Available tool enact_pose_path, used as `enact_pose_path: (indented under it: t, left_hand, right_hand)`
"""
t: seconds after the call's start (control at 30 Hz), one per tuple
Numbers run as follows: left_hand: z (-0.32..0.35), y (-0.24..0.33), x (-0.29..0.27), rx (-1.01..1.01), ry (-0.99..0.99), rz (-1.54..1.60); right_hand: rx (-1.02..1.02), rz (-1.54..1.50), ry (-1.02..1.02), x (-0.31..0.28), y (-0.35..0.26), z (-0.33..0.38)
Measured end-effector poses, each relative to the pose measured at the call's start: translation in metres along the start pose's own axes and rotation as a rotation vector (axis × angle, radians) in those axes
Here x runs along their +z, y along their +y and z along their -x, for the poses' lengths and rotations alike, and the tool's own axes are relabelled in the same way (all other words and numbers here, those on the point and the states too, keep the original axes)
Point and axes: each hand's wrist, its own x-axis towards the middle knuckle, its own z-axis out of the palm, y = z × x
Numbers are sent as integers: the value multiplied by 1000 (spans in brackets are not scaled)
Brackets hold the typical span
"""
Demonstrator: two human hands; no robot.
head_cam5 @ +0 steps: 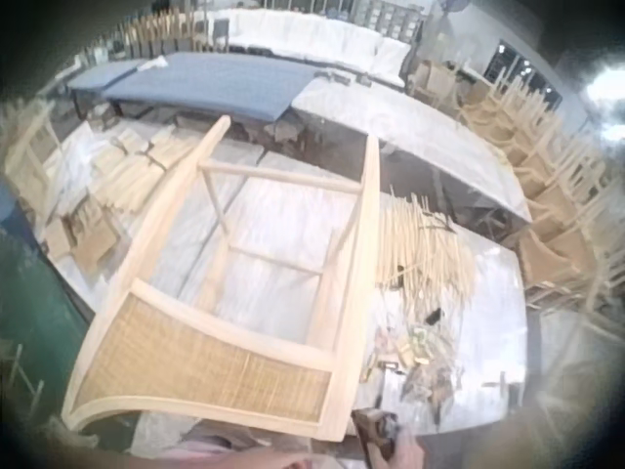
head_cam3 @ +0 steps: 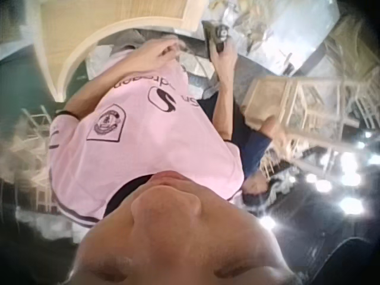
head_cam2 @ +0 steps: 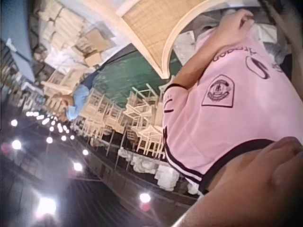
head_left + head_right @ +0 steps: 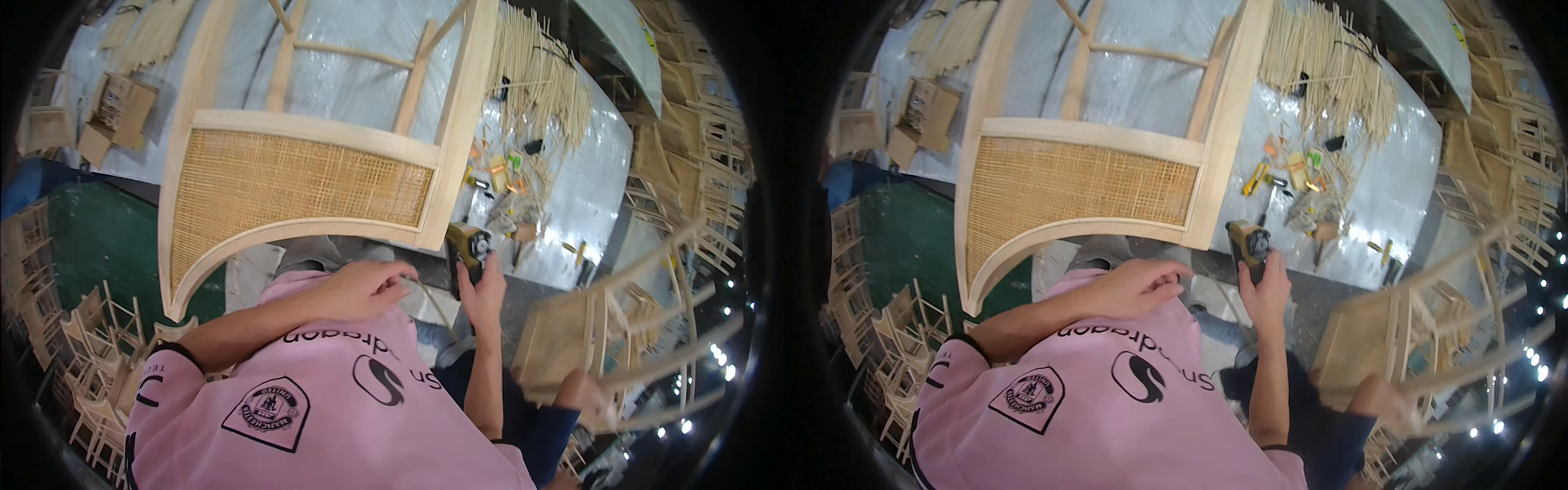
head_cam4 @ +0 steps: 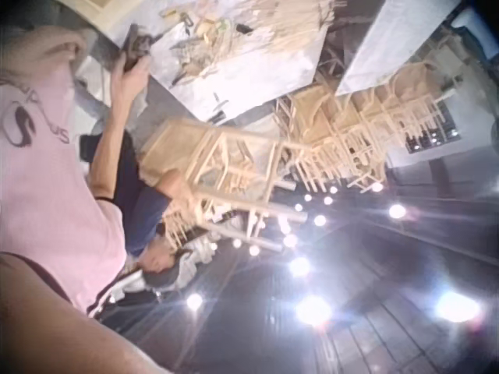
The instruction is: The person assembles a wooden chair by attaching a rattan seat panel to the frame. They use a pneumatic nail gun to secure the rattan and a utility knife to trim excess material. The person also uses a hammer to adjust the fit of the rattan. Finally, they place the completed chair on a stack of other chairs.
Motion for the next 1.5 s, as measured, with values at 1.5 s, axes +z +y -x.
enact_pose_path:
  t: [1.5]
  left_hand:
    - [-30, -1, -21, 124, 0, 455]
  right_hand:
    - [147, -158, -111, -111, -217, -21]
